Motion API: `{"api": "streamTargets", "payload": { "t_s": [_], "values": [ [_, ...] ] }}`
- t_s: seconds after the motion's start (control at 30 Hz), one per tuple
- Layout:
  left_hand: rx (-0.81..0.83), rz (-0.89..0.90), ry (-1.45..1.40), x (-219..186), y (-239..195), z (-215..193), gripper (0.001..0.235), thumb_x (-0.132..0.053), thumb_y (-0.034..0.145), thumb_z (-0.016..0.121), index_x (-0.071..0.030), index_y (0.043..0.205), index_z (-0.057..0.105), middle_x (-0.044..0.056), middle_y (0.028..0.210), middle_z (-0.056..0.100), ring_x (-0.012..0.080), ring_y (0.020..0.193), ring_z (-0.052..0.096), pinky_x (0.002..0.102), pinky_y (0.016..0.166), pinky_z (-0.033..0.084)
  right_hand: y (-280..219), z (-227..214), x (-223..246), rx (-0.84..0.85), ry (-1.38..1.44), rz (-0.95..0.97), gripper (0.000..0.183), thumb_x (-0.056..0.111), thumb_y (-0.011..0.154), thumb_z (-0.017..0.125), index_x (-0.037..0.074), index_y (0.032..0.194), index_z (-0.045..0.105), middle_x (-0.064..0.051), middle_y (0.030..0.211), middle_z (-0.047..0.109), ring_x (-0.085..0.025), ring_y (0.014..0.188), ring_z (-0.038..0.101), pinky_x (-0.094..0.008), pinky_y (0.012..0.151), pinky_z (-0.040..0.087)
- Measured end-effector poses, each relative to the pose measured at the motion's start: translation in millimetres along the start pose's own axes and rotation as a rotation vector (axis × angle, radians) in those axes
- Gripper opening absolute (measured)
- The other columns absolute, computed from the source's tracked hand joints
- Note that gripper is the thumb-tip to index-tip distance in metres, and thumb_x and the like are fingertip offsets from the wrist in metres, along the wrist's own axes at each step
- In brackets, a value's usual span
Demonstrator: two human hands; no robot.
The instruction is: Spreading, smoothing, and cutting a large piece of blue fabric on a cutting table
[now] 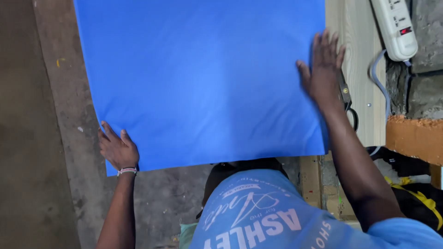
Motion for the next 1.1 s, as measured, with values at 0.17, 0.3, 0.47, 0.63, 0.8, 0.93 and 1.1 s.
{"api": "streamTargets", "payload": {
  "t_s": [0.17,0.3,0.47,0.63,0.8,0.93,1.1],
  "values": [
    [-0.013,0.008,0.033,2,1,2,0.060,-0.037,0.115,0.043,-0.002,0.162,0.030,0.032,0.148,0.043,0.0549,0.120,0.054,0.064,0.086,0.047,-92,29,41,0.024,-0.047,-0.157,0.073,0.052,0.105,0.055,0.015,0.165,0.036,-0.015,0.170,0.029,-0.044,0.155,0.023,-0.062,0.126,0.008],
    [0.014,-0.035,0.024,5,-3,3,0.059,-0.038,0.115,0.042,-0.006,0.163,0.030,0.030,0.151,0.042,0.0494,0.122,0.056,0.058,0.090,0.047,-132,33,63,-0.045,-0.007,-0.090,0.065,0.039,0.111,0.055,0.004,0.163,0.038,-0.023,0.168,0.030,-0.047,0.153,0.024,-0.061,0.126,0.011],
    [-0.044,-0.029,0.013,16,-2,11,0.064,-0.042,0.111,0.053,-0.006,0.160,0.034,0.030,0.149,0.046,0.0483,0.121,0.058,0.058,0.090,0.048,-169,59,125,-0.125,-0.061,-0.227,0.068,0.050,0.106,0.061,0.015,0.162,0.044,-0.016,0.167,0.035,-0.044,0.152,0.032,-0.058,0.125,0.018],
    [-0.034,-0.062,0.003,26,5,37,0.067,-0.047,0.113,0.053,-0.005,0.159,0.032,0.027,0.152,0.044,0.0447,0.131,0.054,0.057,0.100,0.043,-176,61,45,-0.248,-0.034,-0.003,0.068,0.048,0.115,0.052,0.005,0.165,0.034,-0.027,0.166,0.030,-0.051,0.152,0.024,-0.061,0.124,0.011],
    [-0.036,-0.148,0.051,9,-13,12,0.082,-0.050,0.108,0.073,-0.002,0.158,0.029,0.024,0.162,0.033,0.0390,0.153,0.031,0.055,0.125,0.017,-192,64,51,-0.228,-0.085,-0.056,0.070,0.046,0.119,0.052,-0.003,0.165,0.033,-0.034,0.166,0.022,-0.054,0.151,0.016,-0.065,0.121,0.006],
    [-0.099,0.132,-0.212,-132,-60,-16,0.073,-0.039,0.108,0.068,0.000,0.159,0.034,0.027,0.163,0.032,0.0381,0.156,0.027,0.050,0.129,0.016,-176,69,61,-0.225,-0.057,-0.003,0.073,0.048,0.116,0.054,-0.005,0.162,0.035,-0.034,0.165,0.024,-0.054,0.151,0.017,-0.066,0.121,0.006],
    [0.129,0.692,-0.345,-269,-158,-3,0.066,-0.041,0.107,0.056,-0.010,0.161,0.035,0.017,0.170,0.021,0.0338,0.160,0.021,0.049,0.131,0.022,-178,149,154,-0.146,-0.096,-0.150,0.076,0.043,0.112,0.055,-0.005,0.164,0.026,-0.030,0.168,0.019,-0.048,0.156,0.017,-0.063,0.124,0.009]
  ]
}}
Point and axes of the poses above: each hand's wrist, its own y-axis towards the middle knuckle, its own z-axis out of the palm, x = y × z, the point moved 10 cm from there along y, towards the middle knuckle
